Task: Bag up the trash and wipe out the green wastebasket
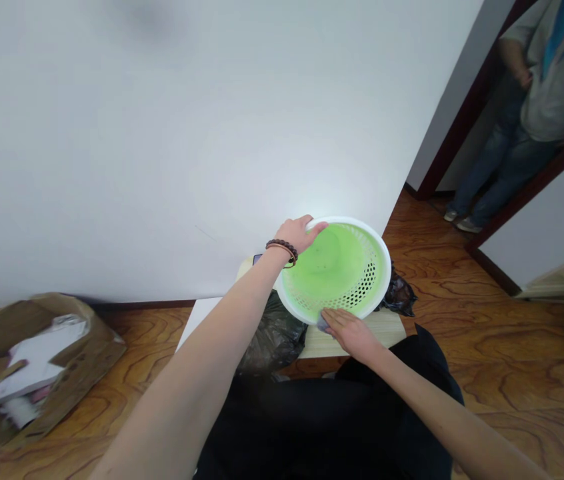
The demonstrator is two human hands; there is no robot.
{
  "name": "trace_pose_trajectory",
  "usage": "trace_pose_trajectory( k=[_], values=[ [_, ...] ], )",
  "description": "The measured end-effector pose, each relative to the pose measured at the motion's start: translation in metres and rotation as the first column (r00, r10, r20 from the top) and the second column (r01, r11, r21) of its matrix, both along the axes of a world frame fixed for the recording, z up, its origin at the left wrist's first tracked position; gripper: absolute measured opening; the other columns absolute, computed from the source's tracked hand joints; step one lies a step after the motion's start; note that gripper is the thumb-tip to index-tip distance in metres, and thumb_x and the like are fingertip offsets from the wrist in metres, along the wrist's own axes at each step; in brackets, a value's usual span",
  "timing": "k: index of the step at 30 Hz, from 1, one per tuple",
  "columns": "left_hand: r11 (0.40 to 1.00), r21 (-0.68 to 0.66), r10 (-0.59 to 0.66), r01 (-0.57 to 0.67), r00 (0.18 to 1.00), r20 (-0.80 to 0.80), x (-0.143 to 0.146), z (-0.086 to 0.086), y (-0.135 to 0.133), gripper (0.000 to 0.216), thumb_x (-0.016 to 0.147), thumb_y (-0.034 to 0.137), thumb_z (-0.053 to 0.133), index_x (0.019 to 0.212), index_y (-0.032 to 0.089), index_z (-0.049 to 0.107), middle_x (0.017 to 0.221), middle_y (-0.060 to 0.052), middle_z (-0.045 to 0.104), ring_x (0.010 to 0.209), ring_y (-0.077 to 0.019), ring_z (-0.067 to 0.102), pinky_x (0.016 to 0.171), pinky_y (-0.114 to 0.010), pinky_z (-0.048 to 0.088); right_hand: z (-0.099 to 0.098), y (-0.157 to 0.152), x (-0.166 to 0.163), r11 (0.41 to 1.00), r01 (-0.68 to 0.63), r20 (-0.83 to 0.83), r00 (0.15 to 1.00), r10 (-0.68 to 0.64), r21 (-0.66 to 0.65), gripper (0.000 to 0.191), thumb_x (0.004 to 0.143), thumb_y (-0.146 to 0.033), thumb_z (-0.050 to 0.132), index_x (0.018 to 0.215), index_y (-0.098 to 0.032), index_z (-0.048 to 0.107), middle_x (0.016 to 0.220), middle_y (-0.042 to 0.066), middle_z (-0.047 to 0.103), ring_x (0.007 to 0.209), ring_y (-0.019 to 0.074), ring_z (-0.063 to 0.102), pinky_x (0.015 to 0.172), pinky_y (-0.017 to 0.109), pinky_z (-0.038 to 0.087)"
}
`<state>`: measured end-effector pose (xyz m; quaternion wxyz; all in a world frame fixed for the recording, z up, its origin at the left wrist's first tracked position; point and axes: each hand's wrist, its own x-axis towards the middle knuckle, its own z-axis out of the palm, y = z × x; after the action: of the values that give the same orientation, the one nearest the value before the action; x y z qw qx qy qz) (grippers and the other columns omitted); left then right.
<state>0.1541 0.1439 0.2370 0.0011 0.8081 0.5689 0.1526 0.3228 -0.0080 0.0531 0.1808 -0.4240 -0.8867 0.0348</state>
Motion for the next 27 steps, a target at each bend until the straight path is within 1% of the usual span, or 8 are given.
trace_pose_trajectory(
  k=[3, 10, 13, 15, 18, 21, 24, 27],
  values=[
    [1.000, -0.004, 0.029, -0.029, 0.999, 0.019, 0.002, 0.000, -0.003, 0.075, 0.078, 0.072, 0.009, 0.109, 0.022, 0.055, 0.092, -0.009, 0.067, 0.088, -0.0232, 0.061, 0.075, -0.032, 0.043, 0.005, 0.000, -0.004, 0.999, 0.025, 0.007, 1.000, -0.025, -0.020, 0.041, 0.091, -0.025, 0.041, 0.130, -0.013, 0.046, 0.128, 0.012, 0.052, 0.118, 0.0187, 0.048, 0.101, 0.036, 0.037],
    [0.999, -0.016, 0.051, -0.051, 0.999, 0.011, 0.007, -0.001, -0.007, 0.076, 0.077, 0.072, 0.008, 0.109, 0.022, 0.055, 0.088, -0.011, 0.067, 0.085, -0.0257, 0.061, 0.071, -0.034, 0.043, 0.011, 0.000, -0.065, 0.988, 0.155, -0.098, 0.983, -0.155, -0.009, 0.045, 0.093, -0.027, 0.034, 0.133, -0.007, 0.040, 0.131, 0.014, 0.049, 0.116, 0.0205, 0.048, 0.101, 0.035, 0.037],
    [0.994, -0.026, 0.101, -0.102, 0.995, -0.008, 0.002, -0.005, -0.012, 0.073, 0.080, 0.069, 0.007, 0.116, 0.023, 0.051, 0.089, -0.010, 0.067, 0.086, -0.0259, 0.061, 0.071, -0.035, 0.044, 0.011, 0.000, -0.063, 0.989, 0.147, -0.090, 0.985, -0.147, 0.000, 0.045, 0.092, -0.026, 0.036, 0.133, -0.008, 0.040, 0.131, 0.015, 0.048, 0.117, 0.0206, 0.048, 0.101, 0.036, 0.037],
    [0.992, -0.007, 0.125, -0.125, 0.992, -0.017, -0.003, -0.006, -0.017, 0.066, 0.084, 0.062, 0.007, 0.124, 0.025, 0.044, 0.101, -0.011, 0.065, 0.089, -0.0259, 0.060, 0.072, -0.036, 0.045, 0.010, 0.000, -0.054, 0.992, 0.125, -0.065, 0.990, -0.125, -0.001, 0.045, 0.092, -0.026, 0.037, 0.133, -0.009, 0.040, 0.130, 0.015, 0.049, 0.118, 0.0204, 0.047, 0.101, 0.036, 0.037],
    [0.992, 0.127, 0.026, -0.016, 0.997, -0.078, -0.009, -0.003, -0.022, 0.048, 0.091, 0.040, 0.018, 0.138, 0.031, 0.023, 0.138, -0.007, 0.040, 0.113, -0.0244, 0.048, 0.081, -0.038, 0.044, 0.008, -0.001, -0.041, 0.997, 0.072, -0.021, 0.997, -0.072, 0.000, 0.043, 0.091, -0.025, 0.038, 0.131, -0.009, 0.043, 0.129, 0.015, 0.050, 0.118, 0.0200, 0.047, 0.101, 0.036, 0.037],
    [0.951, 0.223, -0.156, 0.215, 0.955, -0.253, -0.008, 0.008, -0.022, 0.060, 0.087, 0.015, 0.030, 0.140, 0.038, 0.015, 0.148, -0.001, 0.020, 0.125, -0.0236, 0.033, 0.092, -0.038, 0.037, 0.005, -0.003, -0.036, 1.000, 0.011, 0.024, 1.000, -0.011, 0.003, 0.041, 0.090, -0.019, 0.039, 0.130, -0.010, 0.045, 0.130, 0.014, 0.050, 0.118, 0.0193, 0.047, 0.102, 0.035, 0.035],
    [0.928, 0.161, -0.248, 0.335, 0.882, -0.400, -0.003, 0.018, -0.018, 0.067, 0.085, 0.011, 0.031, 0.138, 0.048, 0.012, 0.141, -0.002, 0.030, 0.111, -0.0245, 0.046, 0.085, -0.038, 0.040, 0.000, -0.004, -0.033, 1.000, -0.014, 0.034, 0.999, 0.014, -0.011, 0.042, 0.088, -0.014, 0.040, 0.129, -0.010, 0.045, 0.130, 0.014, 0.050, 0.118, 0.0198, 0.047, 0.102, 0.037, 0.035],
    [0.942, 0.054, -0.271, 0.331, 0.845, -0.461, 0.001, 0.021, -0.014, 0.063, 0.089, 0.018, 0.027, 0.136, 0.052, 0.004, 0.118, -0.005, 0.047, 0.087, -0.0209, 0.055, 0.068, -0.033, 0.042, -0.002, -0.004, -0.026, 0.999, -0.029, -0.002, 1.000, 0.029, -0.039, 0.042, 0.088, -0.016, 0.040, 0.129, -0.011, 0.046, 0.129, 0.014, 0.051, 0.117, 0.0210, 0.048, 0.100, 0.038, 0.037]
  ],
)
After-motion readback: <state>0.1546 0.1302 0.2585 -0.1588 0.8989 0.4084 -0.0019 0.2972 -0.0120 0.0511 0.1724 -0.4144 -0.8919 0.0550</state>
